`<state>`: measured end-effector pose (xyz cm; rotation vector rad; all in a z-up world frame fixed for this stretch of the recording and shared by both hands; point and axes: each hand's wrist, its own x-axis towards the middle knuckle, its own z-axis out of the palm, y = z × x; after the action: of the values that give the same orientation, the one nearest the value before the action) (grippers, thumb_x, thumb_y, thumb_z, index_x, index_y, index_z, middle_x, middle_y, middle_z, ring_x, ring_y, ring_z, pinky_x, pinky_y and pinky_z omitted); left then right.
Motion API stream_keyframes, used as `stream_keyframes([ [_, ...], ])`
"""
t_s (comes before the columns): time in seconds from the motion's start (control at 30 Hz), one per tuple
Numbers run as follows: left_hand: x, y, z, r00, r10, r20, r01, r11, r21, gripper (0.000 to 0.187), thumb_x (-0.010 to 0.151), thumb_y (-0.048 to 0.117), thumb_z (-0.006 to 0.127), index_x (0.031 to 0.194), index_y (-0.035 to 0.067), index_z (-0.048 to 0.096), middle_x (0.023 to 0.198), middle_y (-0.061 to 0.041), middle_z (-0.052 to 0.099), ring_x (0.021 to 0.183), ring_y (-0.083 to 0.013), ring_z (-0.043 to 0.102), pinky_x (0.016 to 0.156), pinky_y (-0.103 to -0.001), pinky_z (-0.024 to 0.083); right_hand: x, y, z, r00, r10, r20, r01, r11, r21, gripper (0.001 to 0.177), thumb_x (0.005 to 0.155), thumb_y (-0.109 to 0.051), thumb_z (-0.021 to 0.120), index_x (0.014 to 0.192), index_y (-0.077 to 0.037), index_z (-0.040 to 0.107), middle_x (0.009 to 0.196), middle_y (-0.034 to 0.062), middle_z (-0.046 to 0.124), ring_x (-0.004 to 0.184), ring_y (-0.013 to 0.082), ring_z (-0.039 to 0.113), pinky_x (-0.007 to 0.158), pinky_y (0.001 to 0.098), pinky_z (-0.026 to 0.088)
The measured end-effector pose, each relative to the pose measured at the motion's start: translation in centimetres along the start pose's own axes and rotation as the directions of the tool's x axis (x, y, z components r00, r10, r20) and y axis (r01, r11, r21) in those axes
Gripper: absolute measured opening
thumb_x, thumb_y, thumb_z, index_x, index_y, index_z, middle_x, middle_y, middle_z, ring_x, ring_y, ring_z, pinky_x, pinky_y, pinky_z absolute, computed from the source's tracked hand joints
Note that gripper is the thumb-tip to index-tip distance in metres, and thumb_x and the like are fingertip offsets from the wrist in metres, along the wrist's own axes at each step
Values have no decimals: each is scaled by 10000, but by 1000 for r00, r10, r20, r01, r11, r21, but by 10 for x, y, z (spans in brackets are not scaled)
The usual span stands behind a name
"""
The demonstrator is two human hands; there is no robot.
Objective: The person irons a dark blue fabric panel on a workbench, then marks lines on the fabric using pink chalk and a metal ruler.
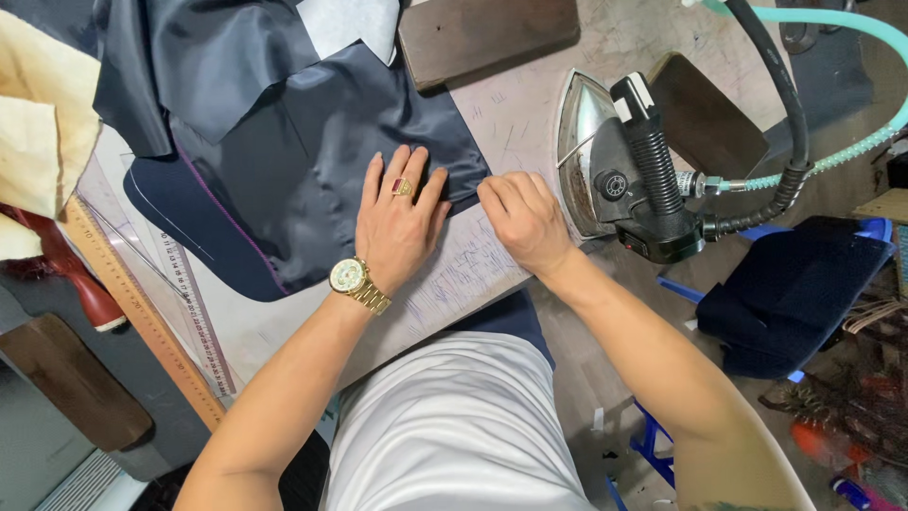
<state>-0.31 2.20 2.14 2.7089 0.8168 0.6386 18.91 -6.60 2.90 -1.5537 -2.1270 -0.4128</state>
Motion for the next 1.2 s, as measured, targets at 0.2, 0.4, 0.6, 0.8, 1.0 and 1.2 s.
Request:
stream_keyframes([
  [0.2, 4, 0, 7, 996, 87, 18, -85, 991, -105, 424, 896, 140, 787, 1302, 108, 666, 1417, -259, 574, 1373, -431, 509, 1161, -636, 294, -7, -4, -15, 998, 27, 52, -29, 999, 33, 142, 1024, 25, 563, 945, 1, 679, 1014, 150, 678, 911, 291, 657, 674, 339, 472],
  [0.4, 3, 0, 21, 976, 163, 142, -155, 986, -66, 438, 911, 183, 732, 1342, 170, 655, 1501, -200, 523, 1459, -367, 423, 1194, -644, 238, -26, -3, -8, 982, 144, 119, -164, 969, 182, 67, 984, 20, 594, 964, 1, 654, 1144, 163, 698, 1041, 328, 660, 750, 382, 502],
  [0.6, 1, -2, 27, 979, 163, 122, -159, 986, -43, 516, 855, 163, 781, 1354, 191, 651, 1514, -191, 514, 1462, -355, 422, 1187, -642, 237, -16, 5, -49, 852, 316, 418, -482, 786, 388, 162, 1012, -88, 621, 1131, -34, 716, 1215, 139, 730, 1111, 319, 685, 857, 390, 559],
  [0.8, 2, 1, 28, 985, 128, 120, -124, 992, -35, 500, 869, 150, 773, 1348, 222, 651, 1537, -161, 501, 1480, -324, 404, 1198, -621, 225, 21, 50, -135, 803, 579, 142, -588, 808, 28, 282, 1114, -97, 697, 1242, 138, 609, 1320, 314, 574, 1183, 462, 536, 980, 549, 461],
  [1.0, -1, -2, 31, 981, 133, 144, -131, 991, -24, 561, 849, 157, 794, 1380, 237, 633, 1559, -150, 479, 1498, -313, 380, 1212, -614, 208, 33, 70, -127, 449, 715, 535, -866, 496, 63, 440, 1024, -397, 734, 1306, -64, 681, 1043, 274, 702, 1023, 523, 646, 774, 605, 501],
  [1.2, 1, 1, 26, 981, 123, 152, -116, 992, -52, 558, 851, 166, 793, 1383, 224, 634, 1557, -161, 479, 1499, -324, 376, 1207, -621, 212, -7, 43, -131, 674, 503, 541, -666, 731, 150, 399, 961, -379, 771, 1166, -42, 709, 915, 175, 732, 828, 362, 737, 666, 421, 576],
])
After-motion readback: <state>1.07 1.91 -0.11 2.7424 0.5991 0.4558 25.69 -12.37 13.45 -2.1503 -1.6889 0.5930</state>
